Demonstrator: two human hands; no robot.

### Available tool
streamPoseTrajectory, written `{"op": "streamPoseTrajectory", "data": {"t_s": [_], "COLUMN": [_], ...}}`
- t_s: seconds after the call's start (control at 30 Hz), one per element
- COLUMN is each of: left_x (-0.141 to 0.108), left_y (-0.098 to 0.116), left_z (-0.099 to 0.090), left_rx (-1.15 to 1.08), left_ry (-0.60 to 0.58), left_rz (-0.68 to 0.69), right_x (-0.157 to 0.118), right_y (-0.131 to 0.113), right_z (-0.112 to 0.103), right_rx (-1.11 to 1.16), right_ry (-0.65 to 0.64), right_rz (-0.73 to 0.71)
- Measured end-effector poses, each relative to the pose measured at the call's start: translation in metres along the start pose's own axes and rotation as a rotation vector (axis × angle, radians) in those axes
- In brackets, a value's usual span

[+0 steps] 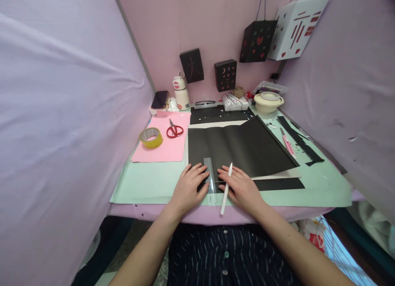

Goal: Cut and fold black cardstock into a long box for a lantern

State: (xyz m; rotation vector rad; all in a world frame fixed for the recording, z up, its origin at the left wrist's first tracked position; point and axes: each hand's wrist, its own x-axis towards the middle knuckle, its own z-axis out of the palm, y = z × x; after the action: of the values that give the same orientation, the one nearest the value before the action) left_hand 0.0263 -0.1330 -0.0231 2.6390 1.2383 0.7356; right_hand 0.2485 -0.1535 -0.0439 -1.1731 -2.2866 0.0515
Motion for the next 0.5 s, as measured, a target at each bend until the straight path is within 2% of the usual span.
{"op": "streamPoseTrajectory", "data": {"t_s": [0.5], "left_x": [0.0001], "left_y": [-0.0008], "left_z": [0.0013], "left_rx": [0.006], "left_ry": [0.018], "left_rz": [-0.007], "right_x": [0.0008], "right_y": [-0.0010], "right_z": [-0.0008], "right_rx": [0.001], "right_ry": [0.008], "right_rz": [0.004]}}
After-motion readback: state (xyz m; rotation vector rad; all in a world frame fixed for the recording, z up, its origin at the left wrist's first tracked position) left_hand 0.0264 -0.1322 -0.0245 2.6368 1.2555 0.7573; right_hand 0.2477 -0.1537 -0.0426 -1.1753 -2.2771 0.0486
